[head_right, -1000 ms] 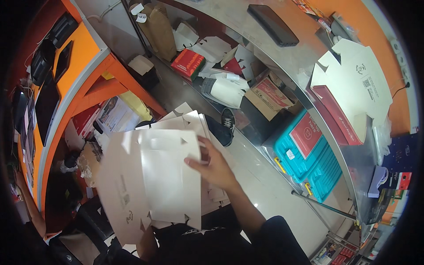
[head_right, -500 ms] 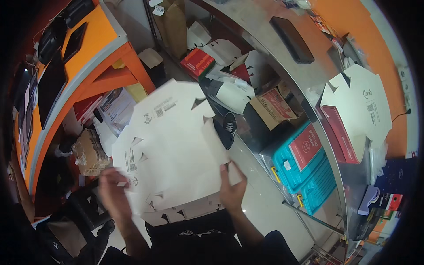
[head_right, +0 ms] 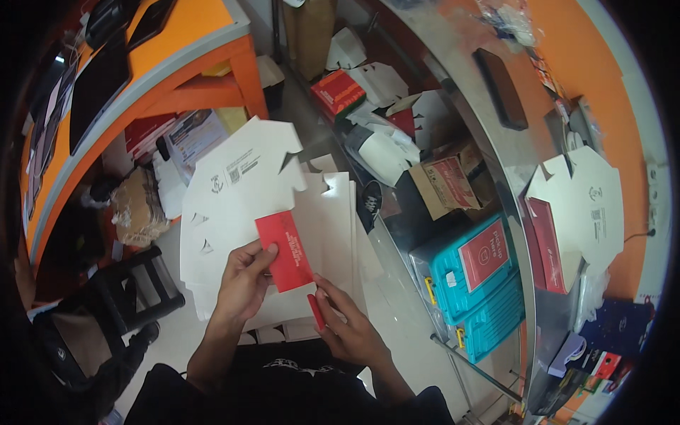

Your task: The person assembles cardboard takeout boxes by folding along the pre-scored lines and tucking the tabs into the corresponding slots by hand.

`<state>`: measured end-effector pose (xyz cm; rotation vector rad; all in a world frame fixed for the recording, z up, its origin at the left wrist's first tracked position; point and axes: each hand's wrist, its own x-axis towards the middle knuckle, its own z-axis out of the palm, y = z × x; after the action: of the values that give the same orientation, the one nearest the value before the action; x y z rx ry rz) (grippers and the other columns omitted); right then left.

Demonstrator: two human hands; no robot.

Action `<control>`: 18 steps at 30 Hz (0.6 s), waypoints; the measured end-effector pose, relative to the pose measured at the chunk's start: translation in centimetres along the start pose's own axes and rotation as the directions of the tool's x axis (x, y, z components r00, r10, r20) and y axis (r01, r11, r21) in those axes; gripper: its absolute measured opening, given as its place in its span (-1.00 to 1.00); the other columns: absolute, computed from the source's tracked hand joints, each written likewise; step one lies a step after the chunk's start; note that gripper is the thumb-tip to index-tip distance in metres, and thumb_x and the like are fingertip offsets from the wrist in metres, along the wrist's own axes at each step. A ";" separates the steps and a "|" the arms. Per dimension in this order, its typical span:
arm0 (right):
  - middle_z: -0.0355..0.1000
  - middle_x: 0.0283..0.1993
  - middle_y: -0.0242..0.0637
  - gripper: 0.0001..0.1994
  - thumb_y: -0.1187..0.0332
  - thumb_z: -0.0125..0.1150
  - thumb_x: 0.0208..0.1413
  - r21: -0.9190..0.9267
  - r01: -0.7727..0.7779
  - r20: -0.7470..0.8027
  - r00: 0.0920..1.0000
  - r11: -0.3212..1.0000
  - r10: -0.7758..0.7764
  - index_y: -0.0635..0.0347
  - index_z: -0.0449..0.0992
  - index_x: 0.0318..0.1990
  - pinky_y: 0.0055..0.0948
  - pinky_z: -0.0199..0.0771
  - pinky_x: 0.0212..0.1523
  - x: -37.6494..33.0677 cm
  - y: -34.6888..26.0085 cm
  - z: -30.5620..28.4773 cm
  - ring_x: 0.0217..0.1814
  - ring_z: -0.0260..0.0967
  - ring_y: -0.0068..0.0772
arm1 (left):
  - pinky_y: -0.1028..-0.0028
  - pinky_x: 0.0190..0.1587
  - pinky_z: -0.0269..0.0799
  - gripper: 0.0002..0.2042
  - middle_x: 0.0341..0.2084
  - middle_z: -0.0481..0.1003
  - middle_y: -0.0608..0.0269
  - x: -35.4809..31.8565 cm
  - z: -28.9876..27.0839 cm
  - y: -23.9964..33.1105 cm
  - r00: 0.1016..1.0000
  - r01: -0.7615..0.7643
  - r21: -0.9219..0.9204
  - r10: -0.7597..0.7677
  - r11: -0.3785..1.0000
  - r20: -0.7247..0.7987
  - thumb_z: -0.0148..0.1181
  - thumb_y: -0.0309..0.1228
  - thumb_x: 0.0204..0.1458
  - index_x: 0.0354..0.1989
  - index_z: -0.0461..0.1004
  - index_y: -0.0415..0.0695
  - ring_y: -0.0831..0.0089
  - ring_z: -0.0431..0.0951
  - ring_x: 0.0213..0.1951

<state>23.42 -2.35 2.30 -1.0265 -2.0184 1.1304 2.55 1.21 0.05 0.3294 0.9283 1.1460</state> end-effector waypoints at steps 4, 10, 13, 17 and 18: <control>0.15 0.33 0.20 -0.43 0.57 0.29 -0.02 -0.233 0.015 -0.010 1.000 0.972 -0.018 0.34 0.35 0.23 -0.13 0.41 0.19 0.9 0.8 0.8 0.32 0.23 0.20 | 0.44 -0.11 0.56 -0.75 -0.19 0.60 0.18 0.0 1.2 -1.3 0.998 0.061 0.028 -0.062 0.998 0.023 0.05 -0.36 0.30 -0.03 0.54 -0.27 0.52 0.60 -0.21; 0.16 0.32 0.20 -0.48 0.51 0.22 0.10 -0.338 -0.108 -0.156 0.986 0.935 0.058 0.33 0.33 0.25 -0.11 0.38 0.20 1.4 1.8 2.2 0.28 0.26 0.18 | 0.52 -0.17 0.53 -0.74 -0.26 0.60 0.22 -1.2 3.8 -3.2 0.998 -0.035 0.130 0.042 0.991 -0.047 0.04 -0.37 0.30 -0.05 0.53 -0.34 0.60 0.54 -0.22; 0.16 0.30 0.20 -0.51 0.53 0.16 0.15 -0.341 -0.176 -0.208 0.972 0.924 0.108 0.33 0.32 0.27 -0.10 0.41 0.16 1.4 1.9 2.8 0.23 0.29 0.15 | 0.57 -0.25 0.47 -0.75 -0.36 0.60 0.23 -1.0 3.8 -4.4 0.997 -0.062 0.183 0.070 0.981 -0.040 0.04 -0.38 0.30 -0.09 0.54 -0.34 0.64 0.52 -0.29; 0.22 0.16 0.11 -0.55 0.52 0.07 0.22 -0.293 -0.223 -0.297 0.945 0.930 0.133 0.37 0.31 0.28 -0.18 0.42 0.05 1.7 1.9 3.4 0.10 0.33 0.03 | 0.55 -0.19 0.53 -0.74 -0.23 0.57 0.24 -1.5 3.9 -4.2 1.000 0.002 0.323 0.004 0.946 -0.018 0.04 -0.36 0.30 -0.03 0.54 -0.28 0.62 0.51 -0.23; 0.22 0.16 0.11 -0.55 0.52 0.07 0.22 -0.291 -0.215 -0.285 0.950 0.932 0.130 0.37 0.31 0.28 -0.18 0.42 0.05 1.7 2.0 3.4 0.10 0.33 0.03 | 0.54 -0.18 0.55 -0.74 -0.14 0.55 0.18 -1.7 3.9 -3.8 0.998 0.059 0.354 -0.053 0.934 -0.027 0.05 -0.36 0.29 -0.01 0.53 -0.28 0.57 0.53 -0.20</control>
<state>20.52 -1.70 -0.77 -1.4618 -1.9603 0.7136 7.77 -1.00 0.66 0.5825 1.1546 0.9265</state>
